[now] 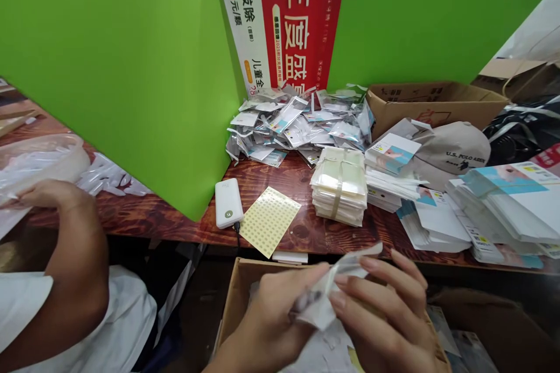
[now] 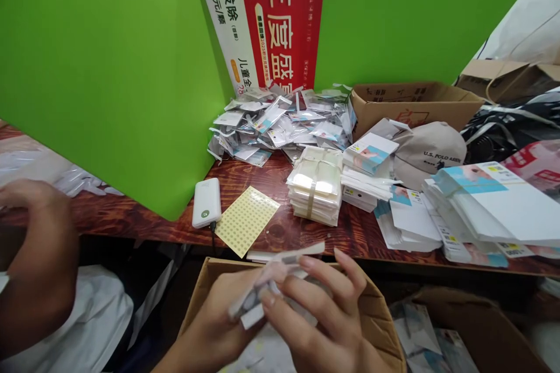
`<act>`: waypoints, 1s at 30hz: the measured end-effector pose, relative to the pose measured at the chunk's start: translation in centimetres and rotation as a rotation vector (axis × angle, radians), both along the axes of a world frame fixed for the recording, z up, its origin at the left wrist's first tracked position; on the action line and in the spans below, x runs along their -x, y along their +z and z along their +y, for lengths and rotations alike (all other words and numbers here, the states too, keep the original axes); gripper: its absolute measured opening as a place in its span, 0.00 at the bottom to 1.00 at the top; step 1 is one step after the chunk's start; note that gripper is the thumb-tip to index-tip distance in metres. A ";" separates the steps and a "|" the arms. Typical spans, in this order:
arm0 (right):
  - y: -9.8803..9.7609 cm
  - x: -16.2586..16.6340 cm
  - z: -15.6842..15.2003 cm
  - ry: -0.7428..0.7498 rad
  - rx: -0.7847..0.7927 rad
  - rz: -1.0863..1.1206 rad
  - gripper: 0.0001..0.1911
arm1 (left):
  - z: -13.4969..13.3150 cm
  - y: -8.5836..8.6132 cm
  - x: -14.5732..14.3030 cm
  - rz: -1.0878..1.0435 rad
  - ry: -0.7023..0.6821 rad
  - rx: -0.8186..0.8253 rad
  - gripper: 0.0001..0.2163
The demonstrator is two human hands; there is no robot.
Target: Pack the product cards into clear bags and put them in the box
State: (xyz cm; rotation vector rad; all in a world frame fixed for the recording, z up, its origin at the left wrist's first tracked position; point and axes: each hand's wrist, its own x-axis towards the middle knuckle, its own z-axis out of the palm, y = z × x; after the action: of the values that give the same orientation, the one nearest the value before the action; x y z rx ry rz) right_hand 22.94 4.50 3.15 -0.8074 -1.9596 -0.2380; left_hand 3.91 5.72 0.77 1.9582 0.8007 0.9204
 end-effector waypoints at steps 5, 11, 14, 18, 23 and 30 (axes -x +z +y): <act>1.7 0.2 0.7 0.081 0.278 0.035 0.12 | -0.6 0.8 0.2 -0.257 -0.035 0.481 0.20; -0.5 1.4 0.8 0.005 0.319 0.062 0.11 | -0.2 -0.7 0.7 -0.286 0.188 0.516 0.14; -1.0 1.8 1.1 -0.122 0.267 0.037 0.10 | -0.4 -1.4 0.2 -0.211 0.297 0.492 0.15; -2.0 1.8 1.7 -0.102 0.316 -0.081 0.12 | -0.3 -1.4 -0.6 -0.029 0.212 0.430 0.19; -3.2 1.5 2.0 -0.040 0.393 -0.154 0.11 | 0.1 -1.4 -0.8 0.083 0.173 0.356 0.19; -3.1 1.5 2.2 0.007 0.438 -0.147 0.11 | 0.1 -1.2 -0.6 0.138 0.130 0.305 0.18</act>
State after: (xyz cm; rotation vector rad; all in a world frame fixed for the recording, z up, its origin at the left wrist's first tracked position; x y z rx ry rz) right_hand 21.41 6.69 0.03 -1.0875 -2.1874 0.1486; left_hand 4.50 5.79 -0.45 1.7302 1.0913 0.6948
